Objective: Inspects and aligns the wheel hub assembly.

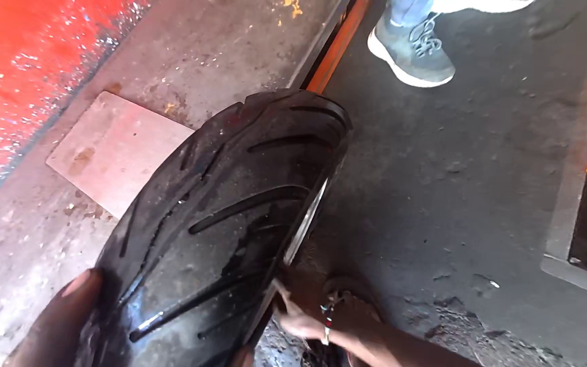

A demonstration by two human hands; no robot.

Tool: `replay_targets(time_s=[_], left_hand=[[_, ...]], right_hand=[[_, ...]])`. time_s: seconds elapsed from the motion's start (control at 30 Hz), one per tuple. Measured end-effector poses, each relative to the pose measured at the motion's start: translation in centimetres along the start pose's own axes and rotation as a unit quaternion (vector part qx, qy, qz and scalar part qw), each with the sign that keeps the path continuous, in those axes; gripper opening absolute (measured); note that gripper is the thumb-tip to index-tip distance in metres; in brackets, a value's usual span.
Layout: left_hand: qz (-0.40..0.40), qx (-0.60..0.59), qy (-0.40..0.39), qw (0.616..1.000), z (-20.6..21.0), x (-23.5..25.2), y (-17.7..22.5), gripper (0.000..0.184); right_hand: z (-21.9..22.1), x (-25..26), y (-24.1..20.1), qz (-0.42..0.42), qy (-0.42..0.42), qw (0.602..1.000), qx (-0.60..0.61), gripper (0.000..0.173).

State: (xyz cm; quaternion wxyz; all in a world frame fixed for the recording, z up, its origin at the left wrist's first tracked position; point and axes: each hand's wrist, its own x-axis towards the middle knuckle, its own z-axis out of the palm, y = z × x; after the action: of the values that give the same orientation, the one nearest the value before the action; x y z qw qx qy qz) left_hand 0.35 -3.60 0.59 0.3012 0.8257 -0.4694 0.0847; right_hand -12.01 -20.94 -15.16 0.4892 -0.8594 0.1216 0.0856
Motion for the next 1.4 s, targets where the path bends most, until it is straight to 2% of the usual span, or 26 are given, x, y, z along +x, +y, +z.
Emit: replay_targets(time_s=[0.07,0.13,0.2,0.23,0.27,0.33,0.4,0.43,0.47,0.53,0.57,0.6,0.67,0.73,0.77,0.83,0.9,0.93,1.0,1.07,1.1,1.17,1.23,1.27,1.33,1.4], left_hand=[[-0.010,-0.018,-0.006,1.000,-0.1,-0.4,-1.0,0.094],[-0.029,-0.015,0.003,0.999,0.3,-0.1,0.2,0.092],[-0.048,0.000,0.022,0.999,1.1,1.1,3.0,0.090],[-0.047,-0.004,0.026,0.999,1.2,1.2,3.1,0.090],[-0.042,-0.019,0.027,0.999,1.2,0.8,2.0,0.091],[-0.040,-0.038,0.037,0.998,1.3,0.3,0.7,0.093],[-0.044,-0.042,0.034,0.998,1.3,0.2,0.6,0.094],[-0.042,-0.037,0.032,0.998,1.2,0.1,0.5,0.095],[-0.037,-0.031,0.026,0.998,1.1,0.1,0.6,0.095],[-0.038,-0.023,0.019,0.999,1.2,0.5,1.7,0.094],[-0.050,-0.018,0.021,0.998,1.3,1.2,3.3,0.094],[-0.064,-0.019,0.027,0.997,1.5,1.8,4.5,0.094],[-0.082,-0.027,0.038,0.996,1.8,2.4,5.5,0.093],[-0.083,-0.025,0.042,0.995,1.9,2.1,5.1,0.094],[-0.073,-0.026,0.040,0.996,1.8,1.4,3.9,0.093],[-0.044,-0.032,0.038,0.998,1.6,-0.3,0.8,0.094],[-0.043,-0.033,0.038,0.998,1.6,-0.6,0.6,0.096],[-0.049,-0.031,0.038,0.998,1.5,-0.3,1.3,0.095],[-0.063,-0.021,0.027,0.997,1.3,1.2,4.2,0.094],[-0.065,-0.016,0.021,0.998,1.2,1.9,5.4,0.093],[-0.060,-0.016,0.023,0.998,1.2,1.7,4.9,0.093],[-0.023,-0.019,0.006,1.000,0.5,0.0,1.3,0.092],[-0.007,-0.018,0.005,1.000,0.2,-0.6,-0.4,0.093],[-0.017,-0.017,0.011,1.000,0.4,-0.5,0.1,0.093],[-0.029,-0.005,0.021,0.999,0.8,0.2,1.4,0.092],[-0.012,0.023,0.017,1.000,0.6,0.1,0.3,0.091]], right_hand=[[-0.3,-0.3,-0.6,-0.039,-0.029,0.987,0.151,0.065],[-1.1,0.2,1.2,-0.047,-0.044,0.998,0.027,0.061],[-0.8,1.1,4.2,-0.071,0.074,0.982,-0.160,0.050],[-0.5,1.4,4.8,-0.088,0.145,0.964,-0.207,0.048],[-0.2,1.2,4.1,-0.072,0.143,0.967,-0.197,0.052],[-0.1,0.0,0.7,-0.008,0.009,1.000,-0.027,0.069],[-0.1,-0.5,-0.2,-0.031,-0.021,0.990,0.133,0.068],[-0.4,-0.3,0.6,-0.040,-0.028,0.992,0.113,0.064],[-0.8,0.0,2.0,-0.046,-0.018,0.998,0.026,0.058],[-1.5,1.2,5.0,-0.100,0.136,0.968,-0.187,0.043],[-1.5,1.6,5.5,-0.109,0.187,0.949,-0.230,0.043],[-1.0,1.3,4.7,-0.082,0.172,0.957,-0.220,0.045],[-0.3,-0.1,1.4,0.015,0.006,0.998,-0.062,0.064],[-0.9,-0.5,0.3,0.005,-0.065,0.993,0.098,0.074],[-1.2,-0.3,0.9,-0.011,-0.074,0.991,0.108,0.072],[-1.4,0.4,3.7,-0.055,0.001,0.998,-0.030,0.058],[-1.7,1.4,5.4,-0.107,0.149,0.963,-0.196,0.045],[-1.4,1.3,4.6,-0.077,0.130,0.969,-0.194,0.044],[-0.2,0.2,1.5,-0.010,-0.005,0.999,-0.037,0.057],[-0.8,-0.4,-0.5,-0.018,-0.083,0.980,0.179,0.070],[-1.3,-0.3,-0.3,-0.022,-0.105,0.970,0.216,0.071],[-1.8,0.6,2.3,-0.029,-0.107,0.991,0.077,0.061],[-1.5,1.5,4.9,-0.076,0.037,0.985,-0.151,0.045],[-0.7,1.3,5.0,-0.080,0.074,0.981,-0.158,0.045],[2.2,-0.1,3.2,-0.111,0.106,0.987,0.039,0.058],[-0.6,-0.5,-0.3,-0.055,-0.056,0.979,0.189,0.070]])
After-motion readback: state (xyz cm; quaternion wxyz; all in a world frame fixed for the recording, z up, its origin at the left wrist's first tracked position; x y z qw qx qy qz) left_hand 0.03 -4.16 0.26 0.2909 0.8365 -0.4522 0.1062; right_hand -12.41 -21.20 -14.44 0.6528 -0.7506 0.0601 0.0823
